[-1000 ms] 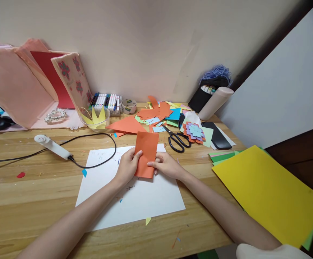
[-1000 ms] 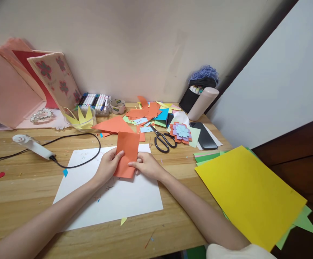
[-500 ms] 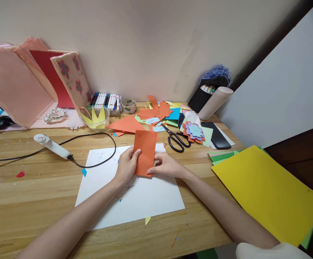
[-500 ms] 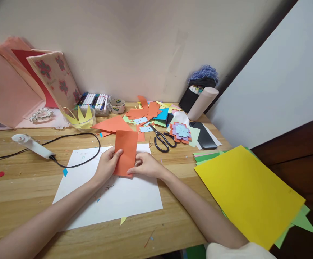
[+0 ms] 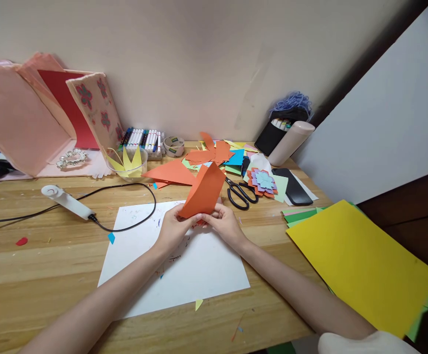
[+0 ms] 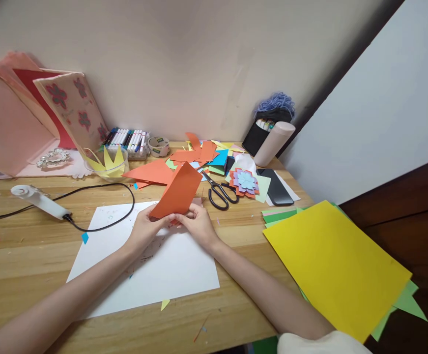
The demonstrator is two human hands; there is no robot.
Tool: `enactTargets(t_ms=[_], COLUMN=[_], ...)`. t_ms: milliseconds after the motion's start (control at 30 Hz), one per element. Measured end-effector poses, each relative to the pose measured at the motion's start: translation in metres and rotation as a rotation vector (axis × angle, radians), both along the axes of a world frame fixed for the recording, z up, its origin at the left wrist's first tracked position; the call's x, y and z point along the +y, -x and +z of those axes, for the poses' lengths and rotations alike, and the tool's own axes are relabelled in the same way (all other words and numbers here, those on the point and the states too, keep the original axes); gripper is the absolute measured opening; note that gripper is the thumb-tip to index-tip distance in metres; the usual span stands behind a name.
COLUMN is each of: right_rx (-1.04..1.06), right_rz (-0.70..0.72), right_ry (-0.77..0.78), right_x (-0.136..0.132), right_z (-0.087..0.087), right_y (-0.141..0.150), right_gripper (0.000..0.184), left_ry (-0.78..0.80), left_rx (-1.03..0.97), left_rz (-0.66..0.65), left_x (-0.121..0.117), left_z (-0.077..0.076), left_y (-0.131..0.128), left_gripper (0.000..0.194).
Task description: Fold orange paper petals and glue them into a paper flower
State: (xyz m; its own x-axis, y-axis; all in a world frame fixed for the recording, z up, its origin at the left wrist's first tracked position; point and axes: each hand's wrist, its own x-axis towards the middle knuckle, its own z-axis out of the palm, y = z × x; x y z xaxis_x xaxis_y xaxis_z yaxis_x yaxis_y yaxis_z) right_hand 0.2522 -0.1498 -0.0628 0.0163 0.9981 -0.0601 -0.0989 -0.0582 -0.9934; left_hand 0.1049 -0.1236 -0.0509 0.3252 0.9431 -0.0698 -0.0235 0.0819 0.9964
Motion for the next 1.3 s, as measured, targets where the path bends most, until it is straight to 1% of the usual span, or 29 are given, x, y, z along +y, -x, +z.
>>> enactTargets(t_ms=[100,200,267,333,433,500,567,633,700,800,900,967,1067,1167,1300], right_rx=[-0.018,-0.032,-0.007,0.028,0.072,0.072,0.035,-0.017,-0.047,-0.026,0.008,0.008,-0.024,-0.059,-0.045], right_rz=[-0.001,-0.061,-0.100,-0.149,-0.215,-0.219,-0.199,-0.152,-0.068,0.051,0.104,0.089,0.029,-0.011,-0.095], right_ry=[-0.019,-0.035,-0.030,-0.036,-0.054,-0.045,-0.023,-0.002,0.017,0.046,0.088,0.113,0.148,0.162,0.160], right_x=[0.002,0.005,0.006,0.004,0.000,-0.003,-0.004,-0.004,-0.003,-0.002,0.000,0.003,0.009,0.014,0.019], right_z=[0.004,0.004,0.002,0.000,-0.001,0.000,0.002,0.005,0.007,0.008,0.006,0.004,0.003,0.007,0.013], right_y=[-0.007,-0.016,-0.018,-0.014,-0.003,0.003,0.004,0.002,-0.001,-0.004,-0.008,-0.012,-0.024,-0.038,-0.054], right_gripper=[0.028,0.028,0.028,0.027,0.026,0.027,0.026,0.026,0.026,0.026,0.028,0.028,0.029,0.029,0.027], left_ry=[0.041,0.069,0.081,0.073,0.038,0.025,0.030,0.039,0.035,0.012,-0.013,-0.013,0.024,0.054,0.041], left_rx=[-0.022,-0.055,-0.086,-0.114,-0.088,-0.054,-0.043,-0.044,-0.039,-0.034,-0.027,-0.007,0.011,0.023,0.042], left_rz=[0.002,-0.017,0.004,0.033,0.034,0.025,0.022,0.027,0.016,-0.006,-0.026,-0.033,-0.019,0.009,0.059], left_x=[0.004,0.006,0.005,0.003,-0.003,-0.005,-0.005,-0.005,-0.004,-0.004,-0.004,-0.004,-0.004,-0.005,-0.006], left_z=[-0.001,-0.001,0.000,0.001,0.002,0.001,0.000,-0.001,-0.001,-0.001,-0.002,-0.002,0.001,0.003,0.003], left_y=[0.003,0.005,0.004,0.002,-0.004,-0.007,-0.008,-0.007,-0.005,-0.004,-0.003,-0.003,-0.004,-0.005,-0.006], left_gripper=[0.033,0.043,0.052,0.054,0.043,0.035,0.030,0.029,0.027,0.024,0.022,0.023,0.026,0.028,0.026])
